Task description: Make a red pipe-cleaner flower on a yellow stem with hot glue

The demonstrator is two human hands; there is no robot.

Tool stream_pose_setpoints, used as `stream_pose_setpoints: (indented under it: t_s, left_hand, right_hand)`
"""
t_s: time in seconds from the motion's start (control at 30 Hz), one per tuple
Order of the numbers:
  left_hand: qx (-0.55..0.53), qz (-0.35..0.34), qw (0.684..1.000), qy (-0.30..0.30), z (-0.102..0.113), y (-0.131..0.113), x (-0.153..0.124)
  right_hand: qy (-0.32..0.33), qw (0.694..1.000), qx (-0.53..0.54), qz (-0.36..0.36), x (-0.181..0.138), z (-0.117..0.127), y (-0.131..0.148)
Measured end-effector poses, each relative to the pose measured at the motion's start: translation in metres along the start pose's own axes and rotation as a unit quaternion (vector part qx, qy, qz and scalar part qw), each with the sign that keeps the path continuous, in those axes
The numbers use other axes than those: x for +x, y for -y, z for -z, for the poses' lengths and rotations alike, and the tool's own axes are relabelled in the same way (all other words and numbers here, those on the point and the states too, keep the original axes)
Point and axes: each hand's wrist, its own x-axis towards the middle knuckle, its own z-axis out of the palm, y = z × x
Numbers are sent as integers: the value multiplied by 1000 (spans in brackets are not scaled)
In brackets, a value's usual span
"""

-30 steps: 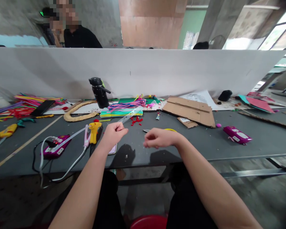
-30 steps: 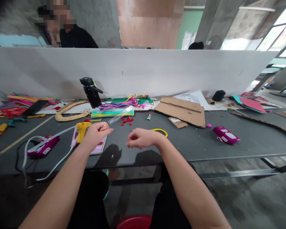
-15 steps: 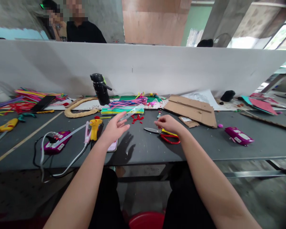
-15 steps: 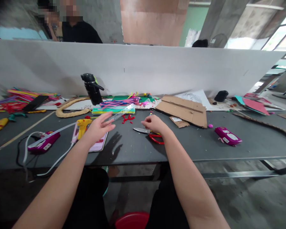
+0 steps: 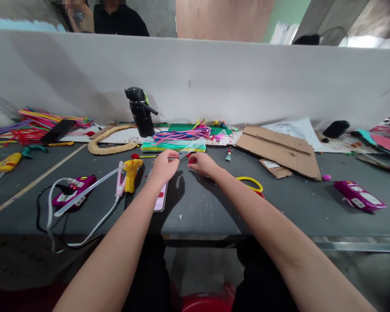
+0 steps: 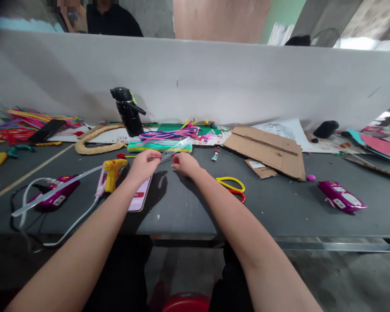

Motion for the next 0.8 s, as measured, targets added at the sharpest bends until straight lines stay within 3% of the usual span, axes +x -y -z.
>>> stream_pose_setpoints:
  t_s: [0.2,0.3,0.37,0.43,0.5,0.63,0.8]
  left_hand:
    - [33,28,999,6,5,25,4]
    - [1,39,999,36,3,18,-1]
    - [-62,44,992,100,1,3,-7]
    - [-128,36,974,182,-1,-14,-16]
    - [-157,-2,962,224,-2,-29,-25]
    - [-137,-71,965,210,-5,-43,-39]
    - [-77,-114,971,196,-7,-47,-47]
  right_hand:
    - [17,1000,8,-9,13,-8,8]
    - [1,999,51,-12,1,-2,9]
    - [-16,992,120,-19,-13,6,10]
    - [-40,947,317,-28,-31,13,13]
    - [-43,897,440,-30,-50,19,17]
    - [-78,844,526,-68,-85,21,26]
    - [-104,818,558,-87,-107,22,28]
